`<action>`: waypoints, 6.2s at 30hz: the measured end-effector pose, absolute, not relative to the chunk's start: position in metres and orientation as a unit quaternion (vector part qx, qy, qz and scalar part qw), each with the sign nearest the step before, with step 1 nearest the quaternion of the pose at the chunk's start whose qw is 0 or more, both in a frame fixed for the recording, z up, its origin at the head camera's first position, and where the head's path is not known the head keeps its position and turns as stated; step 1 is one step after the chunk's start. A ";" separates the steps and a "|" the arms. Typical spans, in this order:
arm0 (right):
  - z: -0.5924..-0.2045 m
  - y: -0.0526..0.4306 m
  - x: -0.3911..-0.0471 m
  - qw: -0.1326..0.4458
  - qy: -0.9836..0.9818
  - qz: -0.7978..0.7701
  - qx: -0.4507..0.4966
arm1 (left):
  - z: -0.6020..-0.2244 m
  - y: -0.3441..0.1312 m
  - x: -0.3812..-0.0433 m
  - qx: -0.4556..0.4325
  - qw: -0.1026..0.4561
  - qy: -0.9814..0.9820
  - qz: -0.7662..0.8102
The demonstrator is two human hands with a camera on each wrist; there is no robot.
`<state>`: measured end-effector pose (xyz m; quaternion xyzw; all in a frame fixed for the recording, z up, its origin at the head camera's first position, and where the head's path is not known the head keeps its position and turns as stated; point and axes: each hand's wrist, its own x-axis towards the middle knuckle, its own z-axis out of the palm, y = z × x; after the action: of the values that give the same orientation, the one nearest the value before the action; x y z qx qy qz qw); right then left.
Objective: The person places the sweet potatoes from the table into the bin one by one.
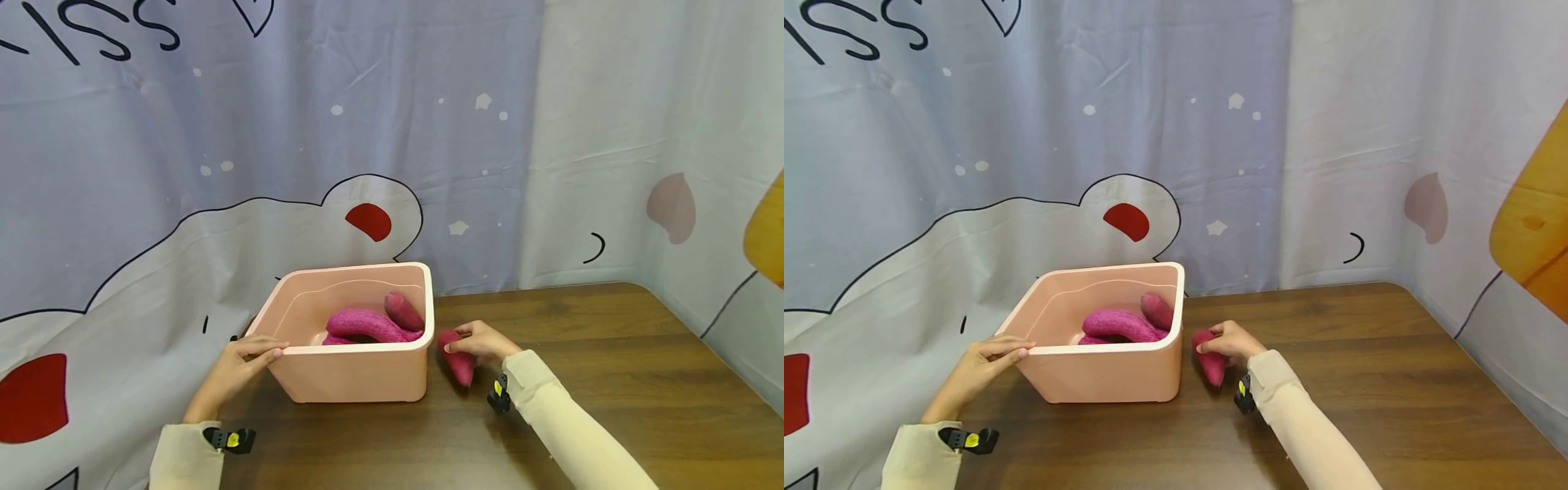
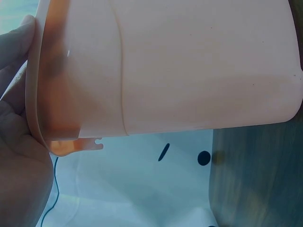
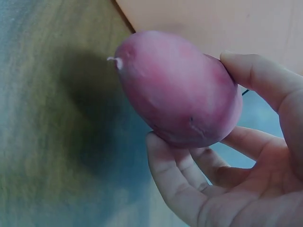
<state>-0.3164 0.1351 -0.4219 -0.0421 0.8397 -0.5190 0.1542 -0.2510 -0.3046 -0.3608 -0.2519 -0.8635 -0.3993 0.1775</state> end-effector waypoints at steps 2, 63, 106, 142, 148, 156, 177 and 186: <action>-0.420 0.137 -0.318 0.149 0.848 -0.506 -0.050 | -0.360 -0.304 -0.250 -0.249 0.178 -0.865 -0.397; -0.303 0.151 -0.343 0.167 0.853 -0.486 -0.095 | -0.366 -0.310 -0.255 -0.257 0.179 -0.869 -0.384; -0.251 0.077 -0.353 0.140 0.870 -0.449 -0.147 | -0.364 -0.307 -0.250 -0.246 0.180 -0.874 -0.379; -0.270 0.007 -0.374 0.168 0.852 -0.452 -0.204 | -0.364 -0.306 -0.251 -0.240 0.181 -0.880 -0.369; -0.276 -0.003 -0.375 0.175 0.858 -0.428 -0.221 | -0.364 -0.307 -0.252 -0.246 0.177 -0.875 -0.378; -0.286 -0.013 -0.378 0.183 0.858 -0.404 -0.260 | -0.366 -0.307 -0.253 -0.244 0.178 -0.875 -0.379; -0.299 -0.033 -0.369 0.218 0.857 -0.345 -0.316 | -0.365 -0.306 -0.253 -0.261 0.190 -0.870 -0.373; -0.298 -0.029 -0.368 0.229 0.855 -0.368 -0.284 | -0.365 -0.306 -0.251 -0.246 0.176 -0.872 -0.385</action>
<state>-0.3678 -0.0291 -0.2983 -0.2837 0.8553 -0.3684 0.2286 -0.2515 -0.3064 -0.3654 -0.2460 -0.8721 -0.3846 0.1761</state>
